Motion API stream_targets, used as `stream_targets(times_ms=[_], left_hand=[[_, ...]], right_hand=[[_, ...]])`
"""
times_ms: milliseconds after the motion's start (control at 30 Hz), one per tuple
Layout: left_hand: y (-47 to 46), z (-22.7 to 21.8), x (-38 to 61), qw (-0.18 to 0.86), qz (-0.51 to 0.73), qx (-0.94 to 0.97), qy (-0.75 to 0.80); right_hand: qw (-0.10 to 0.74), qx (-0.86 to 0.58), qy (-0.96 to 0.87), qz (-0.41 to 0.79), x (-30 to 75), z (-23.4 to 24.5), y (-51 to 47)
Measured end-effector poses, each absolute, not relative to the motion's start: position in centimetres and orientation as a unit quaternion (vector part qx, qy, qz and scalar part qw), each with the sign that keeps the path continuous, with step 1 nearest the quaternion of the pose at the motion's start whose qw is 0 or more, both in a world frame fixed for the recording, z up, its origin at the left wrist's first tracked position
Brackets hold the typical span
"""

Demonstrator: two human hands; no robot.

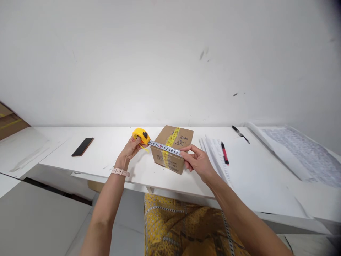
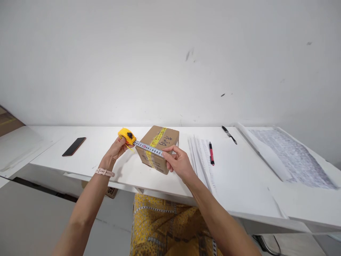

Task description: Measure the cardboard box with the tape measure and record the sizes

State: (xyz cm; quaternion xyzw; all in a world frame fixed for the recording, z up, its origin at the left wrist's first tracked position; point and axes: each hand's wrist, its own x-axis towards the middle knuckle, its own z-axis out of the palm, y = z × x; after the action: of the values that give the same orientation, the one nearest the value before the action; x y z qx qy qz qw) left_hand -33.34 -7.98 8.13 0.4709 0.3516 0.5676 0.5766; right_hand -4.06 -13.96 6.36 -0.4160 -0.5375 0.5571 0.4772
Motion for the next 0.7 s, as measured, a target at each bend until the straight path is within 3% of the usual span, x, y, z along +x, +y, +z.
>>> stream_targets(times_ms=[133, 267, 500, 700], left_hand=[[-9.6, 9.7, -33.0, 0.556, 0.581, 0.481, 0.350], [-14.8, 10.5, -32.7, 0.549, 0.572, 0.493, 0.359], [-25.5, 4.8, -28.7, 0.768, 0.435, 0.396, 0.254], [-29.2, 3.0, -23.9, 0.754, 0.343, 0.451, 0.333]], right_hand=[[0.460, -0.419, -0.577, 0.529, -3.2, 7.2, -14.2], [0.395, -0.420, -0.697, 0.425, -0.5, 9.6, -15.3], [0.185, -0.369, -0.892, 0.185, 2.8, 14.5, -17.8], [0.061, -0.260, -0.950, 0.163, 1.3, 15.8, -18.2]])
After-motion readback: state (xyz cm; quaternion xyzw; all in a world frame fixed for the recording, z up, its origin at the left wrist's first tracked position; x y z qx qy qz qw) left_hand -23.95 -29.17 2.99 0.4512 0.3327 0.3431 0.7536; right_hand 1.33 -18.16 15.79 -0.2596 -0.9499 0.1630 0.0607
